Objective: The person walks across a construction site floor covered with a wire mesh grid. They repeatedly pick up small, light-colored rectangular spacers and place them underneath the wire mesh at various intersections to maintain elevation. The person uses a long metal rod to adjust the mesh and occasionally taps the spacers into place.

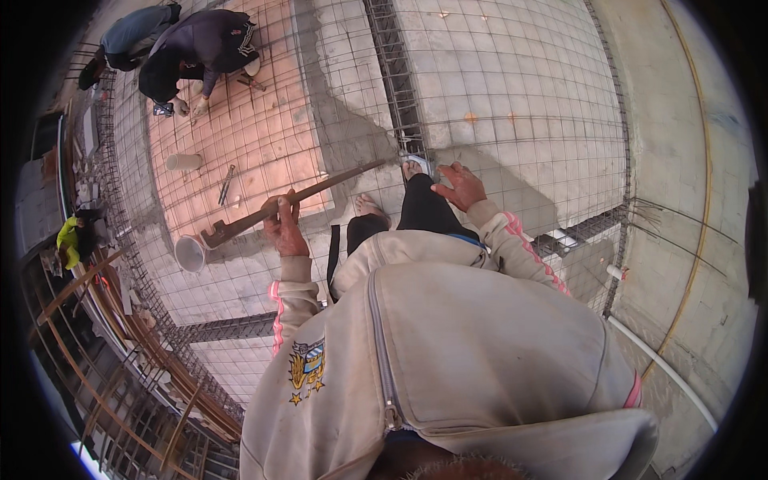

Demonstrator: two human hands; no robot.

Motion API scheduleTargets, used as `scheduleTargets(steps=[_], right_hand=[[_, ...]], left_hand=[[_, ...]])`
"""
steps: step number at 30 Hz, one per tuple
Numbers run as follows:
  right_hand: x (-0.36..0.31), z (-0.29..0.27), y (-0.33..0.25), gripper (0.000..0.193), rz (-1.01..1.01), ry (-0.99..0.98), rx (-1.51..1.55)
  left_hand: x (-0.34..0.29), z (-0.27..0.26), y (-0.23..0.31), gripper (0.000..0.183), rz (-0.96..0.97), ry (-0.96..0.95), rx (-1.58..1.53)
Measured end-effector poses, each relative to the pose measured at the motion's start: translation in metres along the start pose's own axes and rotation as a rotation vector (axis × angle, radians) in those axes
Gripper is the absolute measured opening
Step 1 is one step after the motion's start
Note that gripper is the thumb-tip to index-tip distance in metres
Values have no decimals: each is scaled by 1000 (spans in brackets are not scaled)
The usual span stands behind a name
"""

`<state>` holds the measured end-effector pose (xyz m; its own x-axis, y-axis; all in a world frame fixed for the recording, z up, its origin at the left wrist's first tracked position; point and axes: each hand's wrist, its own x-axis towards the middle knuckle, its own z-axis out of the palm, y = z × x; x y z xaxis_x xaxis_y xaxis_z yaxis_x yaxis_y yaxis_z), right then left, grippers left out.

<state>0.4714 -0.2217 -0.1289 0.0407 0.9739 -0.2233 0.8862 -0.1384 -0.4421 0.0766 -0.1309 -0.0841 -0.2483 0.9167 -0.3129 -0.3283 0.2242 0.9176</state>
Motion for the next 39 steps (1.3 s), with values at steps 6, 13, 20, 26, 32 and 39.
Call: scheduleTargets(steps=[6,13,20,26,32,39], right_hand=[[51,-25,-111,75,-367,-206,37],[28,-9,-109,33,-35,-545,152],[-5,-4,-4,29,181,-348,-34],[-52,12,97,31,543,-447,-200],[-115,62,225,39,523,-491,-144],[-77,62,315,41,333,-556,-20]], left_hand=[[-34,48,-11,11,-372,-181,-267],[-35,38,-44,37,-388,-563,156],[0,-175,-142,40,-356,-177,496],[-76,-364,-185,29,-740,477,560],[-109,-336,-200,19,-677,376,364],[-51,-194,-216,32,-557,128,472]])
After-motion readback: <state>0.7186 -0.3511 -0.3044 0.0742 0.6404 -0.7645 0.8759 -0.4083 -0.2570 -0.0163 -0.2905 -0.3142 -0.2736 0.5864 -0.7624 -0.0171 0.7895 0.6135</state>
